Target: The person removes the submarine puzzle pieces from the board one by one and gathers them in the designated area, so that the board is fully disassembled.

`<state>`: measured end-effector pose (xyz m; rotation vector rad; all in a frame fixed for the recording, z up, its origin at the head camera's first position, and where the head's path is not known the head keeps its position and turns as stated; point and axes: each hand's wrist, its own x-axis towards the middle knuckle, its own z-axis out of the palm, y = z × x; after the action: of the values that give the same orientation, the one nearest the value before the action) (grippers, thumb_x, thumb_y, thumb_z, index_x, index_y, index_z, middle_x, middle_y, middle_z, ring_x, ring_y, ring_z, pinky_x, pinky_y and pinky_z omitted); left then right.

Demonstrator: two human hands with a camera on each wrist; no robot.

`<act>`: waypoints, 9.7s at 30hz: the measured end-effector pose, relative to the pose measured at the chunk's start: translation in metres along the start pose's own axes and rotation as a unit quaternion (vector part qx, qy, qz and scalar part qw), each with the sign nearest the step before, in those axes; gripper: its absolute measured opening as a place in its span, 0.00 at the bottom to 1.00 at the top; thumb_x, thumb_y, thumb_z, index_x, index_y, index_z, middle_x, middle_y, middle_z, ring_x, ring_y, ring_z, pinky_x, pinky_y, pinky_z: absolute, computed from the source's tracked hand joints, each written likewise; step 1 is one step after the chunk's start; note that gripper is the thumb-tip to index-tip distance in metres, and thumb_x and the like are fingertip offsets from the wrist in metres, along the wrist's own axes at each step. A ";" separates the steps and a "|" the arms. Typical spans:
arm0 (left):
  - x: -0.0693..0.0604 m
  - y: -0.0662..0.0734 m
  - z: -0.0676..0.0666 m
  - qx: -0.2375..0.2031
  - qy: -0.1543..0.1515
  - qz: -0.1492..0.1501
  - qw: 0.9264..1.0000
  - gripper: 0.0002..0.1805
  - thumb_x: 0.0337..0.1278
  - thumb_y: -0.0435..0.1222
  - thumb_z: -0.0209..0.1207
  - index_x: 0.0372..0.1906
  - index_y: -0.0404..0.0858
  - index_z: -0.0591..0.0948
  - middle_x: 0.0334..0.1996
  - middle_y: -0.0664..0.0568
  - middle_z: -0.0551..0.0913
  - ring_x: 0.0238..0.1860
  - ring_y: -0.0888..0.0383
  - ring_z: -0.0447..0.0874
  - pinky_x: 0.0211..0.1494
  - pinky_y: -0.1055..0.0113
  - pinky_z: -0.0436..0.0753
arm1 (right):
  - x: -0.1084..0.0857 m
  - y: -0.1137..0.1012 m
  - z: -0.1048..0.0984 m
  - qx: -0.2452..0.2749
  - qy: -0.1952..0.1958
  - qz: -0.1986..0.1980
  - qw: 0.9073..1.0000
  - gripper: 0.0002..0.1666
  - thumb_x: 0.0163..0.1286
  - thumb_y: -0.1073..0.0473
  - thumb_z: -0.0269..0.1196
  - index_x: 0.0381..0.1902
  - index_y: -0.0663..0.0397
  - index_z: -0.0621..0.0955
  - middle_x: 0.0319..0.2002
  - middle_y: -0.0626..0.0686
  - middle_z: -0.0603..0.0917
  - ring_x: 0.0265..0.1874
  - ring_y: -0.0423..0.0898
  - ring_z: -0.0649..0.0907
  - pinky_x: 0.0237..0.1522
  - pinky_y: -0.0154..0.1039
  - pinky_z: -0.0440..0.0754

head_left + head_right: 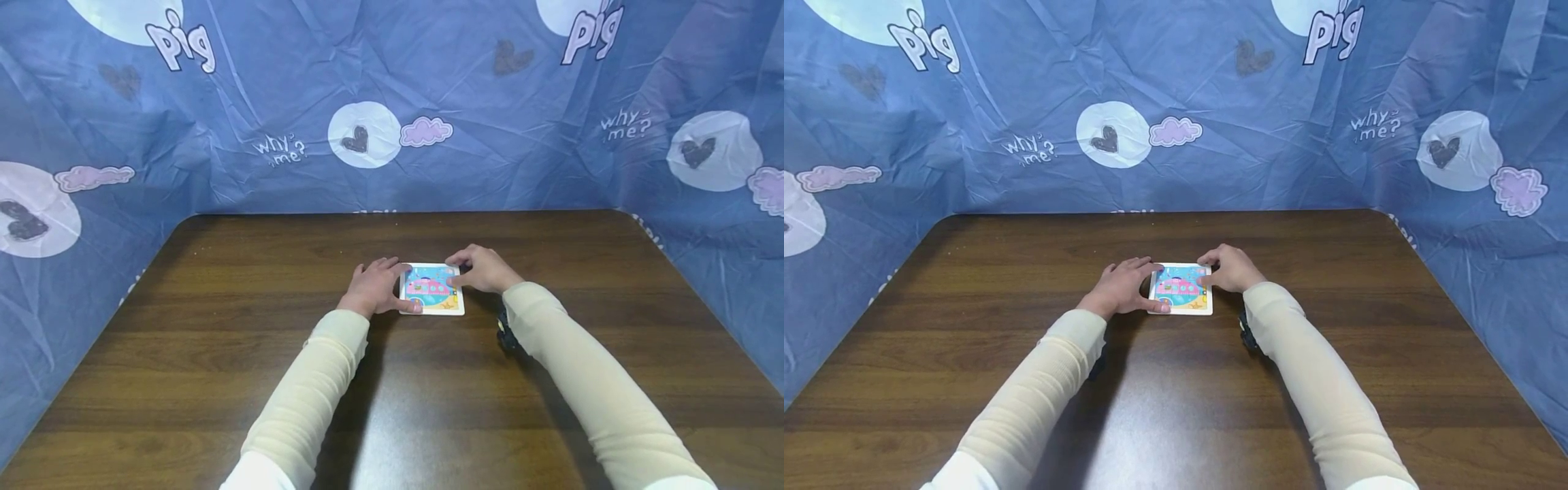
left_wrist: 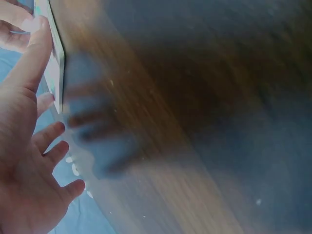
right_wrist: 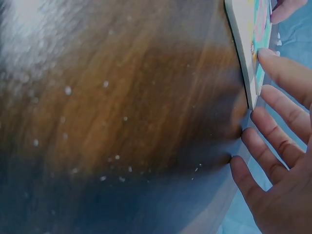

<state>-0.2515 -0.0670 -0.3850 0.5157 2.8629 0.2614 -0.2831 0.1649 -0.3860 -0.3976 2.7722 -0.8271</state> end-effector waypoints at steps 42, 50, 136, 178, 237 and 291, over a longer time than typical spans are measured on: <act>0.000 0.016 -0.009 0.017 -0.052 -0.009 0.998 0.48 0.59 0.63 0.64 0.81 0.56 0.58 0.81 0.54 0.53 0.81 0.47 0.46 0.80 0.42 0.47 | 0.007 0.000 -0.009 -0.083 -0.022 -0.017 0.996 0.22 0.65 0.54 0.74 0.56 0.51 0.86 0.63 0.61 0.78 0.68 0.63 0.69 0.71 0.64 0.61; 0.003 0.016 -0.007 0.013 -0.063 -0.022 0.998 0.48 0.60 0.62 0.63 0.81 0.58 0.56 0.82 0.55 0.51 0.81 0.47 0.47 0.80 0.42 0.47 | 0.005 0.002 -0.007 -0.093 -0.001 -0.044 0.995 0.22 0.63 0.56 0.75 0.54 0.52 0.85 0.62 0.60 0.80 0.65 0.62 0.71 0.70 0.65 0.59; -0.001 0.013 -0.006 -0.016 -0.053 -0.017 0.998 0.48 0.60 0.60 0.65 0.81 0.58 0.58 0.82 0.56 0.51 0.80 0.47 0.48 0.79 0.42 0.50 | -0.016 0.053 -0.044 -0.084 0.042 -0.024 0.995 0.28 0.63 0.50 0.74 0.58 0.54 0.85 0.52 0.64 0.83 0.56 0.62 0.78 0.62 0.65 0.67; 0.001 0.012 -0.004 -0.010 -0.059 -0.021 0.998 0.48 0.60 0.61 0.64 0.81 0.59 0.57 0.82 0.57 0.50 0.80 0.47 0.49 0.79 0.41 0.49 | -0.025 -0.004 0.007 -0.018 0.020 -0.007 1.000 0.19 0.60 0.57 0.76 0.49 0.56 0.88 0.35 0.53 0.82 0.37 0.49 0.78 0.38 0.41 0.74; -0.002 0.019 -0.012 0.005 -0.081 -0.030 0.996 0.47 0.62 0.61 0.62 0.82 0.61 0.54 0.82 0.56 0.48 0.81 0.50 0.48 0.79 0.41 0.49 | -0.024 -0.004 0.001 -0.159 0.024 -0.097 0.982 0.18 0.64 0.51 0.74 0.50 0.51 0.89 0.40 0.52 0.83 0.42 0.52 0.81 0.46 0.53 0.77; -0.001 0.018 -0.010 0.007 -0.078 -0.034 0.996 0.47 0.62 0.62 0.62 0.82 0.62 0.53 0.82 0.58 0.48 0.81 0.49 0.47 0.79 0.41 0.49 | -0.015 -0.004 -0.014 -0.073 -0.077 -0.075 0.992 0.13 0.65 0.55 0.73 0.45 0.54 0.88 0.42 0.55 0.82 0.45 0.53 0.79 0.51 0.52 0.77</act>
<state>-0.2474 -0.0521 -0.3717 0.4193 2.7252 0.1819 -0.2718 0.1739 -0.3704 -0.6724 2.6914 -0.5979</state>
